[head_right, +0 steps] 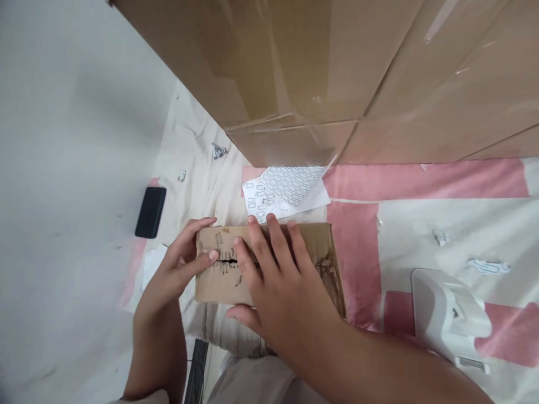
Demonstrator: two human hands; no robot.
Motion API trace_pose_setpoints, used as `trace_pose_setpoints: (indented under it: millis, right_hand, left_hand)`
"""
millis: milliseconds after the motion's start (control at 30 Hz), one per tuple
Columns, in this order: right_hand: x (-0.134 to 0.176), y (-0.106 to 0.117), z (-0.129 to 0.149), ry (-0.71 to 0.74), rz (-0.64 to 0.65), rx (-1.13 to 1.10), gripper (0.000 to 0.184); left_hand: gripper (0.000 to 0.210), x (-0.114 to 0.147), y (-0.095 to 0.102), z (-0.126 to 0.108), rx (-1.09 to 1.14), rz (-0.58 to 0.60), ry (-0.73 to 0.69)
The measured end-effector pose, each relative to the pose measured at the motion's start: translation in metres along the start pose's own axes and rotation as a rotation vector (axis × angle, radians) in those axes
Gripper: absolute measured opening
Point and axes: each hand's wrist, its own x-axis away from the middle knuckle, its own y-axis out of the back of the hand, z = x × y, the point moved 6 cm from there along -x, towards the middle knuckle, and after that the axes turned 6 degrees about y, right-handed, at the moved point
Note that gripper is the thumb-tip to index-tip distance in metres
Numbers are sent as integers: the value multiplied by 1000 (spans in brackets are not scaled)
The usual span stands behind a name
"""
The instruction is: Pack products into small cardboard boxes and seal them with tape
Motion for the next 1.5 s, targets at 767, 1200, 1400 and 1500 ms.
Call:
trace_pose_setpoints:
  millis: [767, 1200, 1400, 1500]
  right_hand:
    - [0, 5, 2, 2, 26, -19, 79]
    - [3, 4, 3, 15, -12, -29, 78]
    - [5, 6, 3, 8, 5, -38, 79]
    - [6, 5, 3, 3, -5, -23, 83]
  left_hand:
    - [66, 11, -10, 18, 298, -52, 134]
    - [62, 2, -19, 30, 477, -84, 100]
    - [70, -10, -34, 35, 732, -14, 73]
    - [72, -22, -41, 34, 815, 37, 5]
